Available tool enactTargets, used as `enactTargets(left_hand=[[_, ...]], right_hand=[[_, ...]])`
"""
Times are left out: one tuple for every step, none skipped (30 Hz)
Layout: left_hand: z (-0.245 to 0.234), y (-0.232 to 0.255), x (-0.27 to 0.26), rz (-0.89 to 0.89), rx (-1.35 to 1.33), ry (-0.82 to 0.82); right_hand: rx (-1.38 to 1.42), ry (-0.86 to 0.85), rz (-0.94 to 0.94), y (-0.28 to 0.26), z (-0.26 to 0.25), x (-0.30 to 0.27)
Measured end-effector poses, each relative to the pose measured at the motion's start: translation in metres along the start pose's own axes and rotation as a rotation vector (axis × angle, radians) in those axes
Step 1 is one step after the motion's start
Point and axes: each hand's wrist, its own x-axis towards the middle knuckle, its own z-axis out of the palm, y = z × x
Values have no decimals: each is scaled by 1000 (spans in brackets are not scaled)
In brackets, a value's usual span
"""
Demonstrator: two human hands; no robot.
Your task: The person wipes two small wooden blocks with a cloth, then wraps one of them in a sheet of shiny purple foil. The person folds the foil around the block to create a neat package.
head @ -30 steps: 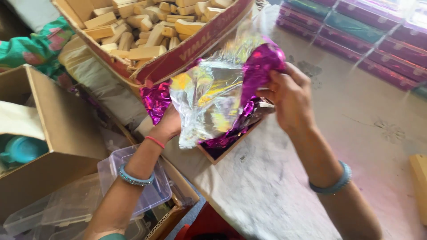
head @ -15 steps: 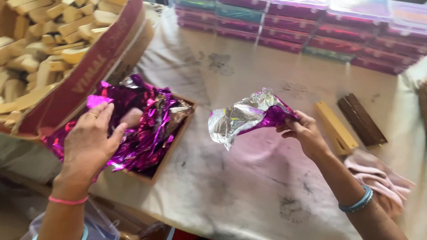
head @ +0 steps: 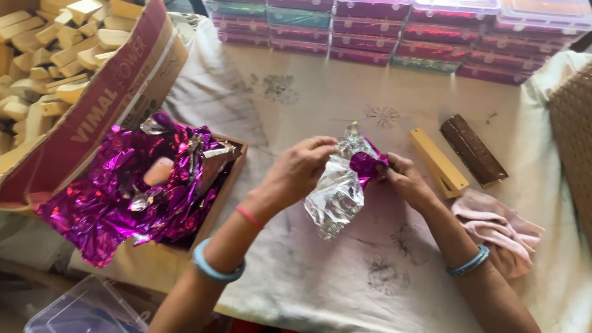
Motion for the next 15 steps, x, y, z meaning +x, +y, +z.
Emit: enactTargets(left_hand=[[20, -8, 2, 10, 1, -33], [40, -16, 4, 20, 3, -65], [53, -22, 4, 29, -2, -68], [65, -28, 3, -19, 30, -112], [78, -34, 1, -70, 62, -158], [92, -42, -4, -62, 58, -163], [106, -51, -9, -105, 82, -201], [119, -61, -13, -148, 107, -239], [122, -56, -15, -146, 104, -241], [124, -51, -17, -162, 136, -289], [125, -47, -18, -178, 171, -336], [122, -40, -16, -177, 170, -337], [121, -32, -15, -216, 201, -371], [120, -24, -14, -255, 233, -404], [124, -23, -14, -254, 228, -407]], right_hand=[[-84, -16, -8, 0, -2, -2], [-168, -33, -15, 0, -4, -4], [-170, -23, -16, 0, -4, -4], [-176, -18, -19, -1, -5, -4], [-180, -14, -19, 0, -4, -4], [-180, -4, -18, -14, 2, -9], [-306, 87, -35, -30, 7, -11], [-432, 179, -52, -45, 13, -13], [-432, 182, -49, -44, 13, -14], [-598, 280, -85, -42, 14, -16], [-764, 377, -124, -41, 14, -16], [-764, 379, -123, -57, 23, -22], [-867, 440, -322, -72, 31, -29], [-965, 497, -524, -87, 40, -36], [-968, 498, -519, -87, 46, -37]])
